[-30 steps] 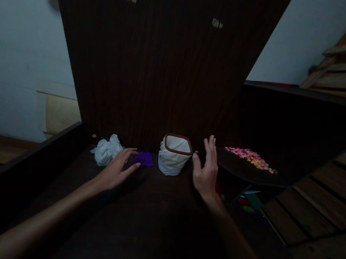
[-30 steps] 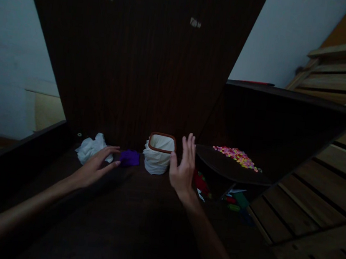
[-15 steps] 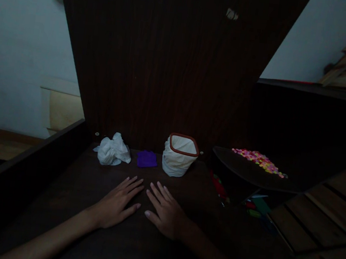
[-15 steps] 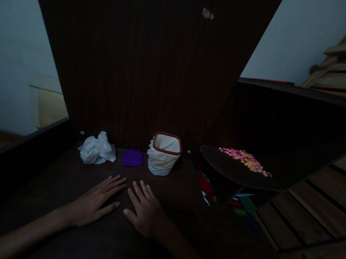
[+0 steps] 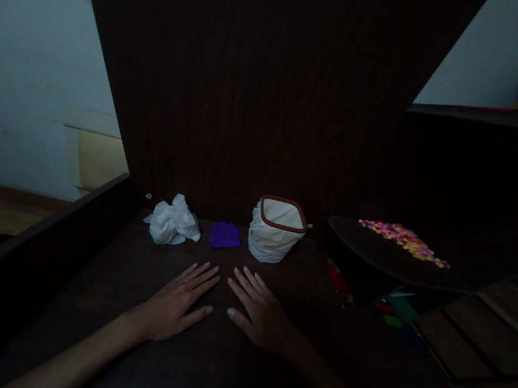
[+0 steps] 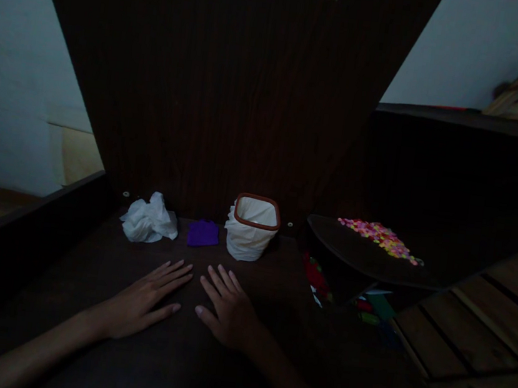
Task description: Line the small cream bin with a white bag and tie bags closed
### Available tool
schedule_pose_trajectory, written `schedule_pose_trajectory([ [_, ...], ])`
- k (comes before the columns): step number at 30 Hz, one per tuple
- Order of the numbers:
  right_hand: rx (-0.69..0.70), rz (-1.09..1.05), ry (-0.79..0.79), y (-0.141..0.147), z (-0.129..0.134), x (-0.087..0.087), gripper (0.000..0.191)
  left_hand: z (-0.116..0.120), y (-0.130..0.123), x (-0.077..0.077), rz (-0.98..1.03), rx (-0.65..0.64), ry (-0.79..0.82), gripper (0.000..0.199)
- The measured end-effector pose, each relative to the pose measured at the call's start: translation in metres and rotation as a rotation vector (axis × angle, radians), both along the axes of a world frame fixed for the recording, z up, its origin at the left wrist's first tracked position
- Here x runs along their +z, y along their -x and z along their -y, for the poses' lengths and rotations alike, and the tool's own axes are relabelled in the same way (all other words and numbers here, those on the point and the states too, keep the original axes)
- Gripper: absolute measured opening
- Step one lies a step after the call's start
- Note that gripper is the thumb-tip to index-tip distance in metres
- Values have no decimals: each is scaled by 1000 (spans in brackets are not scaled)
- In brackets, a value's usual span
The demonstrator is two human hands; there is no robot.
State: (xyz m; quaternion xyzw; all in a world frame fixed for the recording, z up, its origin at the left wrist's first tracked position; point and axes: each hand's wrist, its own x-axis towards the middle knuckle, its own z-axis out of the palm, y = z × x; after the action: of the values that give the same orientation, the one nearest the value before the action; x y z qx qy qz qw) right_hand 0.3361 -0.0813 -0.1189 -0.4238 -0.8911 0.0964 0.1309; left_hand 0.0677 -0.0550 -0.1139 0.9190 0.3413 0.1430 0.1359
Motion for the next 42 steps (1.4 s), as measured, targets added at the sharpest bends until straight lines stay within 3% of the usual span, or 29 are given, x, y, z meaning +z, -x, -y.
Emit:
schedule_pose_trajectory([
  [18, -26, 47, 8, 3, 4, 5, 58, 2, -2, 4, -85, 4, 49, 65],
  [33, -20, 52, 17, 0, 3, -1, 59, 3, -3, 5, -91, 4, -9, 64],
  [42, -25, 56, 36, 1, 4, 4, 58, 1, 0, 1, -97, -7, -62, 64],
])
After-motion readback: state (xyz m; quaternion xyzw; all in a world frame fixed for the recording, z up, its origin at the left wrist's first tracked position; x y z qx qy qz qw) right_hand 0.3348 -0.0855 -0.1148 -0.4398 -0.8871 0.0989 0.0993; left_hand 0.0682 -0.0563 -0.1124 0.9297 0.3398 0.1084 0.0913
